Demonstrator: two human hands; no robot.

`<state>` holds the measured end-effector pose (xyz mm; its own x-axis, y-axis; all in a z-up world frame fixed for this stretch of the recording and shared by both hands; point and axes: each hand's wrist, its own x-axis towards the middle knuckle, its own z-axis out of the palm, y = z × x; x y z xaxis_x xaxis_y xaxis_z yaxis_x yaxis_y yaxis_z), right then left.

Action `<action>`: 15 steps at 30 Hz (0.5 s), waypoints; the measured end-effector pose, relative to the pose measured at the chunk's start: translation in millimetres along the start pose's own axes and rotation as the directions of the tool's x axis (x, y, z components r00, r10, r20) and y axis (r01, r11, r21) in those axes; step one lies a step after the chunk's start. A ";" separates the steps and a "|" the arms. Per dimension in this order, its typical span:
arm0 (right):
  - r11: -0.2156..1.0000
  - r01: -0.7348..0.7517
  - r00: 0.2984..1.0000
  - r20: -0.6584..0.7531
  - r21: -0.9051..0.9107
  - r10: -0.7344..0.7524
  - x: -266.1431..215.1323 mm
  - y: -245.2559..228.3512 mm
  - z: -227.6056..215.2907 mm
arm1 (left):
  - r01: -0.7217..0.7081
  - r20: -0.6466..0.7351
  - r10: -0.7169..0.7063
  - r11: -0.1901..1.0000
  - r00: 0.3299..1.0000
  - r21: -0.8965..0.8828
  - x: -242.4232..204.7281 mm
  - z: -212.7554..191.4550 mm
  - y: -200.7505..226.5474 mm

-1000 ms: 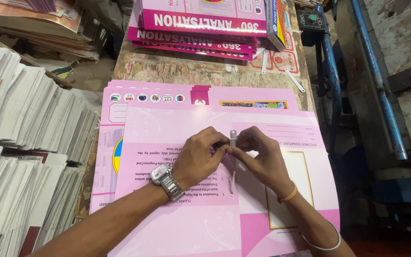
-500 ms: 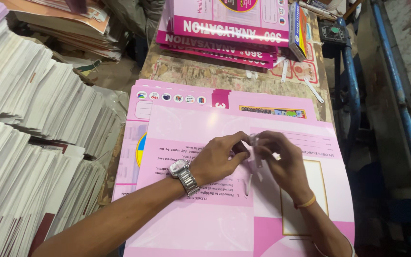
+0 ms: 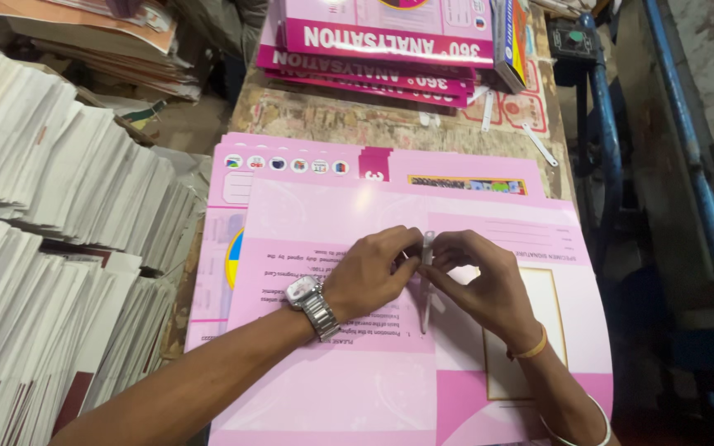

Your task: The person inserts white plastic fasteners into pre-punched holes on pink folders, then flips the folder to align and secure the fasteners. The person repeats this process on multiple folders.

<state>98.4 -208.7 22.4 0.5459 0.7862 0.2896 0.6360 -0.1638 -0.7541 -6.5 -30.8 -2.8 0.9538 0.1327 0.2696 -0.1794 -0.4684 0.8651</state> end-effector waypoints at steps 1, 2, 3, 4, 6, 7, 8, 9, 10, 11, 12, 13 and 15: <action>1.000 0.000 1.000 -0.013 -0.012 0.000 -0.4 -2.5 -0.3 | -0.003 -0.002 0.003 1.000 1.000 -0.021 0.9 0.0 0.1; 1.000 -0.001 1.000 -0.026 -0.024 0.000 -0.9 -5.1 -0.8 | -0.013 0.008 0.013 1.000 1.000 -0.008 1.1 0.3 0.9; 0.999 0.010 1.000 -0.017 -0.037 -0.010 -1.3 -7.6 -1.2 | -0.025 0.014 0.025 1.000 1.000 0.008 1.3 0.2 1.8; 0.999 0.020 1.000 -0.008 -0.050 -0.020 -2.8 -10.5 -1.0 | -0.037 0.020 0.037 0.999 0.999 0.024 1.8 0.4 2.7; 0.996 0.030 0.999 0.015 -0.088 -0.028 -3.6 -14.2 -0.2 | -0.005 0.038 0.004 0.999 0.999 0.036 2.4 0.3 3.6; 0.993 0.028 0.999 0.028 -0.115 -0.025 -4.7 -15.4 0.0 | 0.013 0.046 -0.015 0.999 0.999 0.043 2.2 0.4 3.8; 0.990 0.026 0.999 0.041 -0.141 -0.021 -5.4 -15.5 0.6 | 0.006 0.043 -0.008 0.999 0.999 0.049 2.4 0.6 3.6; 0.992 -0.006 1.000 0.025 -0.128 0.009 -6.8 -15.2 1.9 | -0.001 0.041 -0.002 0.999 0.999 0.053 2.4 1.5 3.4; 0.993 -0.038 0.999 0.010 -0.115 0.040 -8.9 -14.6 3.4 | -0.007 0.040 0.005 0.998 0.999 0.057 2.6 2.3 3.0; 0.992 -0.070 0.998 -0.006 -0.103 0.070 -11.4 -13.6 4.1 | 0.004 0.034 -0.005 0.999 0.999 0.039 3.0 2.8 2.6; 0.988 -0.152 0.988 -0.039 -0.025 0.151 -14.5 -12.5 3.9 | 0.015 0.028 -0.015 1.000 0.999 0.021 3.1 3.1 2.3; 0.971 -0.232 0.970 -0.063 0.053 0.235 -18.7 -11.3 2.9 | 0.026 0.022 -0.026 1.000 0.999 0.001 3.1 3.9 2.0; 0.910 -0.347 0.931 -0.037 0.226 0.364 -28.1 -8.5 1.6 | -0.014 0.049 0.013 1.000 0.999 0.016 2.8 5.0 1.1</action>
<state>76.7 -228.4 19.7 0.7595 0.6503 0.0169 0.2661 -0.2868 -0.9203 -2.9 -35.4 -3.2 0.9619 0.0838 0.2603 -0.1890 -0.4843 0.8542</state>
